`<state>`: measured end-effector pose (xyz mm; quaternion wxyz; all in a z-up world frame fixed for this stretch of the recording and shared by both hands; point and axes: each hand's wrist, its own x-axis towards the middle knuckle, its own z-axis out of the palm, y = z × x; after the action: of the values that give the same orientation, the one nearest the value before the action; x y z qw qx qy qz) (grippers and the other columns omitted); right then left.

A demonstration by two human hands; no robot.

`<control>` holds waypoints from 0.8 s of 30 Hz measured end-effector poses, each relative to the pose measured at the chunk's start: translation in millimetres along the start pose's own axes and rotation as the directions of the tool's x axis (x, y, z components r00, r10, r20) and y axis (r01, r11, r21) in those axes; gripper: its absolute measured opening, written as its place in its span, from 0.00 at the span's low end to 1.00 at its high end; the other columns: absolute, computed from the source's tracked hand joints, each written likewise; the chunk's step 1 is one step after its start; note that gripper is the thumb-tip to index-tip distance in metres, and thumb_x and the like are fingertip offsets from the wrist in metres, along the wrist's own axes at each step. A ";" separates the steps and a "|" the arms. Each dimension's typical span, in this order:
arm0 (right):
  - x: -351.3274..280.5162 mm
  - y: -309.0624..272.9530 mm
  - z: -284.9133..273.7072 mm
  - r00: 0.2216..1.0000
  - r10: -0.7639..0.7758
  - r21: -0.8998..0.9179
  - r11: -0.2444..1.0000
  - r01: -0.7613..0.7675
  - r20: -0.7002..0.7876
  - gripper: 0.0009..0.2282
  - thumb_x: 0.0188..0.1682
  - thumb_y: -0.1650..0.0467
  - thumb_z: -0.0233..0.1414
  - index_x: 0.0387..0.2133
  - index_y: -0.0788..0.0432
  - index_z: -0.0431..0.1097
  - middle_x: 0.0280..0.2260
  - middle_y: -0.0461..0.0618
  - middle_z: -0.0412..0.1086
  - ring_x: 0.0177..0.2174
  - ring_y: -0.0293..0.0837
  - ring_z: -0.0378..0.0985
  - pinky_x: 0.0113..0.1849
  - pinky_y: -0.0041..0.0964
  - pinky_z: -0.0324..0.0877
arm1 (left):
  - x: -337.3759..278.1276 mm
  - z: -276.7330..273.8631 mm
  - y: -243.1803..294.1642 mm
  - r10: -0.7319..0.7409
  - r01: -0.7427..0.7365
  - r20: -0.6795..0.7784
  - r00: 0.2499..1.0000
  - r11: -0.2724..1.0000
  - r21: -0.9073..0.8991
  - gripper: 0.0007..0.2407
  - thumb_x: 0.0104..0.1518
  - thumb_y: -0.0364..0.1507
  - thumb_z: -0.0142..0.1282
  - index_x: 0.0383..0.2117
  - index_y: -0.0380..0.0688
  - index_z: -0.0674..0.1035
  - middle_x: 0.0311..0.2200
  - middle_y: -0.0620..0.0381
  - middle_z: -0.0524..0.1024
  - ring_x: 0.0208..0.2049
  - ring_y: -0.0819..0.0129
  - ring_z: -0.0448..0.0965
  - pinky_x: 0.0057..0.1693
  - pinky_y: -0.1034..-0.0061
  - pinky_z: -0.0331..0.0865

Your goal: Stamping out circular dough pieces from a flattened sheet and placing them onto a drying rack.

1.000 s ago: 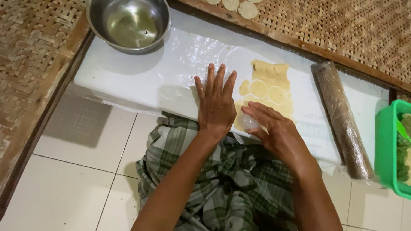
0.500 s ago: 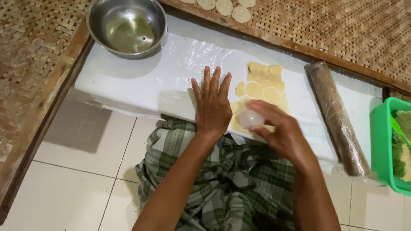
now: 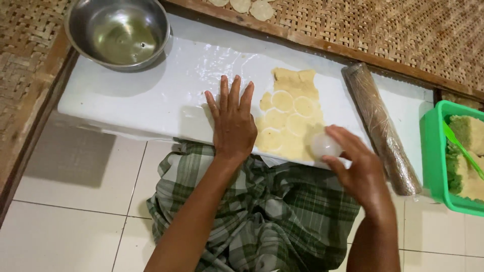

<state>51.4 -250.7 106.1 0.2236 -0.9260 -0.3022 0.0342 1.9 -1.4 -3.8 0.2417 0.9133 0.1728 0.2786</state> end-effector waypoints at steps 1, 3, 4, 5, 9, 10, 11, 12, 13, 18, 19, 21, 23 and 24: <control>0.3 -4.7 4.4 1.000 0.000 0.004 1.000 0.000 0.001 0.27 0.43 0.70 0.61 0.59 0.48 0.67 0.61 0.55 0.66 0.54 0.52 0.74 0.46 0.42 0.78 | -0.1 0.4 -0.3 0.000 0.000 0.001 1.000 1.000 0.004 0.24 0.58 0.20 0.49 0.64 0.45 0.67 0.69 0.47 0.58 0.75 0.48 0.45 0.74 0.36 0.33; 0.8 -14.0 13.5 0.998 -0.049 0.046 0.998 0.047 0.042 0.27 0.42 0.71 0.62 0.59 0.47 0.68 0.61 0.53 0.66 0.55 0.52 0.73 0.50 0.44 0.74 | -1.2 1.6 -1.1 0.005 -0.004 -0.005 1.000 1.000 0.003 0.25 0.58 0.20 0.49 0.65 0.45 0.67 0.70 0.47 0.57 0.75 0.47 0.44 0.74 0.37 0.32; 1.8 -19.5 15.3 0.998 -0.049 0.049 0.998 0.047 0.045 0.27 0.42 0.71 0.62 0.59 0.47 0.68 0.61 0.53 0.66 0.55 0.52 0.73 0.50 0.44 0.74 | -0.9 0.4 -0.7 0.003 -0.003 -0.004 1.000 1.000 0.006 0.25 0.58 0.20 0.49 0.65 0.45 0.67 0.70 0.47 0.57 0.75 0.47 0.44 0.74 0.37 0.32; 2.9 -25.3 17.2 0.997 -0.054 0.040 0.998 0.051 0.055 0.27 0.42 0.70 0.62 0.58 0.47 0.68 0.60 0.52 0.67 0.55 0.52 0.73 0.51 0.45 0.73 | -0.5 -0.8 -0.4 0.006 -0.006 0.002 1.000 1.000 0.012 0.25 0.57 0.20 0.49 0.65 0.44 0.67 0.70 0.47 0.57 0.75 0.47 0.44 0.74 0.36 0.32; 7.7 -35.3 20.1 0.995 -0.050 0.027 0.998 0.048 0.089 0.27 0.42 0.70 0.61 0.58 0.46 0.68 0.59 0.50 0.68 0.56 0.52 0.72 0.52 0.45 0.70 | -1.2 -0.6 0.1 0.014 -0.014 -0.001 1.000 1.000 -0.011 0.25 0.58 0.20 0.49 0.65 0.44 0.66 0.70 0.47 0.56 0.75 0.47 0.43 0.73 0.36 0.32; 8.3 -36.0 20.6 0.995 -0.050 0.026 0.999 0.048 0.091 0.27 0.42 0.70 0.61 0.58 0.46 0.68 0.59 0.50 0.68 0.56 0.52 0.72 0.52 0.45 0.70 | -0.9 -0.6 0.1 0.013 -0.013 0.000 1.000 1.000 -0.011 0.25 0.58 0.20 0.49 0.65 0.44 0.66 0.70 0.47 0.56 0.75 0.47 0.43 0.73 0.36 0.32; 9.0 -36.8 21.1 0.994 -0.059 0.028 0.998 0.057 0.093 0.26 0.42 0.70 0.61 0.58 0.46 0.68 0.59 0.50 0.68 0.56 0.52 0.72 0.52 0.45 0.70 | -0.6 -0.6 0.0 0.009 -0.009 0.012 1.000 1.000 -0.009 0.25 0.58 0.20 0.49 0.65 0.44 0.66 0.70 0.47 0.56 0.75 0.47 0.43 0.73 0.36 0.32; 9.7 -37.6 21.6 0.993 -0.069 0.029 0.997 0.066 0.096 0.26 0.43 0.70 0.61 0.58 0.47 0.68 0.59 0.50 0.68 0.56 0.52 0.72 0.52 0.45 0.70 | -0.3 -0.6 -0.1 0.005 -0.005 0.023 1.000 1.000 -0.007 0.25 0.57 0.20 0.49 0.66 0.44 0.66 0.70 0.47 0.56 0.75 0.47 0.43 0.73 0.35 0.32; 10.0 -38.1 21.6 0.993 -0.069 0.028 0.997 0.067 0.097 0.26 0.43 0.70 0.61 0.58 0.47 0.68 0.59 0.50 0.68 0.56 0.52 0.72 0.52 0.45 0.70 | 0.0 -0.2 0.5 0.003 -0.003 0.023 1.000 1.000 -0.008 0.25 0.57 0.20 0.49 0.66 0.44 0.66 0.70 0.47 0.56 0.75 0.47 0.43 0.73 0.35 0.32; 12.1 -41.1 22.4 0.990 -0.089 0.036 0.996 0.086 0.106 0.26 0.43 0.71 0.60 0.58 0.47 0.68 0.59 0.50 0.68 0.56 0.53 0.71 0.52 0.46 0.70 | 1.0 -3.4 2.4 -0.008 0.008 0.010 1.000 0.999 -0.034 0.24 0.58 0.21 0.49 0.64 0.44 0.67 0.69 0.46 0.57 0.74 0.46 0.44 0.73 0.35 0.32; 12.4 -40.9 23.2 0.990 -0.090 0.036 0.996 0.086 0.108 0.26 0.43 0.71 0.60 0.58 0.47 0.68 0.59 0.50 0.68 0.56 0.53 0.71 0.52 0.46 0.70 | 1.0 -3.4 2.4 -0.010 0.010 0.011 1.000 0.999 -0.034 0.24 0.58 0.21 0.49 0.64 0.44 0.67 0.69 0.46 0.57 0.74 0.46 0.44 0.73 0.35 0.32; 12.5 -39.8 24.8 0.990 -0.086 0.025 0.996 0.084 0.111 0.26 0.43 0.71 0.60 0.59 0.47 0.67 0.59 0.50 0.68 0.56 0.53 0.71 0.52 0.46 0.70 | 0.7 -2.7 2.7 -0.010 0.009 -0.006 1.000 0.999 -0.045 0.23 0.59 0.22 0.49 0.64 0.45 0.67 0.69 0.47 0.57 0.75 0.47 0.44 0.74 0.35 0.33; 12.4 -41.1 25.2 0.990 -0.082 0.012 0.997 0.081 0.115 0.26 0.43 0.72 0.60 0.59 0.47 0.67 0.59 0.50 0.68 0.56 0.53 0.71 0.52 0.46 0.70 | 0.5 -2.5 3.1 -0.014 0.013 -0.007 1.000 0.999 -0.043 0.23 0.59 0.22 0.49 0.64 0.45 0.68 0.69 0.47 0.58 0.74 0.47 0.45 0.73 0.35 0.33; 12.2 -41.5 25.4 0.990 -0.078 0.000 0.997 0.078 0.117 0.26 0.43 0.72 0.60 0.59 0.46 0.67 0.59 0.50 0.68 0.56 0.53 0.71 0.52 0.46 0.70 | 0.4 -2.3 3.5 -0.016 0.016 -0.007 1.000 0.999 -0.040 0.23 0.59 0.22 0.49 0.64 0.46 0.68 0.69 0.47 0.58 0.74 0.47 0.45 0.73 0.35 0.34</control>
<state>33.7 -203.9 102.2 0.2042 -0.9105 -0.3509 0.0789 1.5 -3.2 -0.1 0.2616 0.9058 0.1753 0.2835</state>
